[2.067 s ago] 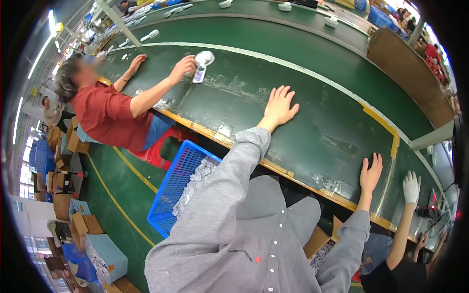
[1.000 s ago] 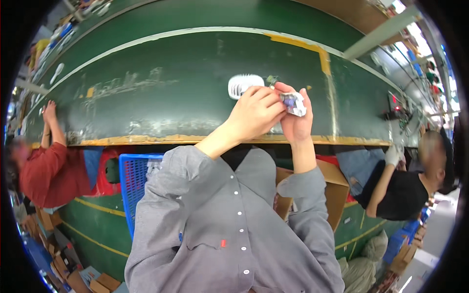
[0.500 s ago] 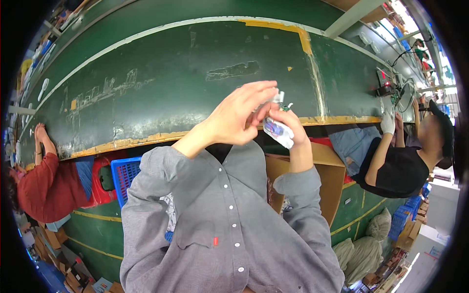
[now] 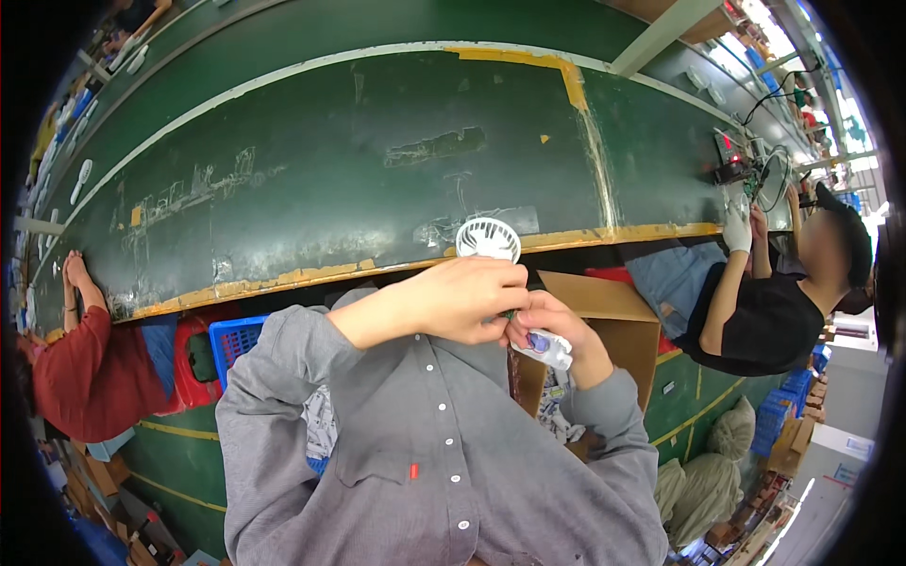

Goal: Assembling small portable fans on an electronics production line.

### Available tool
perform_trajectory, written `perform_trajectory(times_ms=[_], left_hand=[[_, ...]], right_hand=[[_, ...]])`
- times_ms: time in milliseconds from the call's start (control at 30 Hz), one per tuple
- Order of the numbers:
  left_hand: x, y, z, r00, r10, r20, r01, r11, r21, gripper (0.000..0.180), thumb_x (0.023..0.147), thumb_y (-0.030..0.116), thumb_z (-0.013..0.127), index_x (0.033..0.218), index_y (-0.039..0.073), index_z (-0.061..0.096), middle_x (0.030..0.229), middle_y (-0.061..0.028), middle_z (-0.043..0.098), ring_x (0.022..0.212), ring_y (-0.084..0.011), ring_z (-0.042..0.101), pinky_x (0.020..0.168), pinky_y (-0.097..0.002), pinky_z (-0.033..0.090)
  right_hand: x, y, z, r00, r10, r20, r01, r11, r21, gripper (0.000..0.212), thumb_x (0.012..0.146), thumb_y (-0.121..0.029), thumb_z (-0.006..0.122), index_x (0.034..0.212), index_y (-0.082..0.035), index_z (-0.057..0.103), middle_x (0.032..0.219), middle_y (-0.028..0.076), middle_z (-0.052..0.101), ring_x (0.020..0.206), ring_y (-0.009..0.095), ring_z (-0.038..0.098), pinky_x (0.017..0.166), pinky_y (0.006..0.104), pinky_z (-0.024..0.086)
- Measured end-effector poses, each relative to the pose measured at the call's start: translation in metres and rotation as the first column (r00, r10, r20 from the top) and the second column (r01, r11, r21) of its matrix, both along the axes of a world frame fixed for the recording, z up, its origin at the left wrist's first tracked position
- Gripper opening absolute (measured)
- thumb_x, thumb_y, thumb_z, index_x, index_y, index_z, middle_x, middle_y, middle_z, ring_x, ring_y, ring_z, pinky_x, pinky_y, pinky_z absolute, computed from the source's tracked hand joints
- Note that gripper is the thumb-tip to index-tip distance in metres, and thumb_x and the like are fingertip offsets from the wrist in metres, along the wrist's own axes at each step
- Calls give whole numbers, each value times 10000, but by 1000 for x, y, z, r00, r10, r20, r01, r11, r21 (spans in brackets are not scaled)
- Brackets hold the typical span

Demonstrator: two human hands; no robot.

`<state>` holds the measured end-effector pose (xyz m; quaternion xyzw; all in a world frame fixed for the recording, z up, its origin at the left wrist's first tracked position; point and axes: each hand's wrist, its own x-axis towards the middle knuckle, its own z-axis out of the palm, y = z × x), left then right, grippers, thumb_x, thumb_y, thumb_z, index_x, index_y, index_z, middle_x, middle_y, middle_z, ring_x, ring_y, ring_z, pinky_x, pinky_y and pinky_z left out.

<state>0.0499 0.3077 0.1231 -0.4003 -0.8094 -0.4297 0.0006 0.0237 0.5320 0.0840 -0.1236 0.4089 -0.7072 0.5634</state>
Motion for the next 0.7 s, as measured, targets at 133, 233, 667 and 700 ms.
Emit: perform_trajectory(times_ms=[133,233,667,700], left_hand=[[7,8,-3,986,144,-88,-149,987,-60,196,754,125,685,907,59,581,871,-70,578,842,-270,629,747,-390,519],[8,13,-4,930,218,-297,-223,975,18,189,742,120,688,890,71,580,877,-59,595,835,-240,646,732,-362,532],[32,51,-2,972,127,198,-193,910,367,150,734,18,710,882,15,733,780,-94,711,601,-157,677,540,-264,537],[28,46,-1,928,130,349,-261,896,360,144,742,10,704,883,7,730,789,-86,719,625,-136,679,567,-260,542]], right_hand=[[14,2,6,973,-160,-169,186,971,149,209,976,-156,524,873,-4,625,710,57,611,701,121,602,629,240,460],[16,-4,14,945,-218,-246,237,970,53,285,987,-175,519,754,-30,597,667,28,585,579,70,530,529,225,404],[65,31,45,805,-569,169,526,815,242,303,908,-180,620,648,-32,575,519,8,421,513,138,452,550,325,383],[63,43,27,916,-399,32,400,911,-101,381,886,-233,590,554,-75,489,489,16,412,492,158,439,546,361,362]])
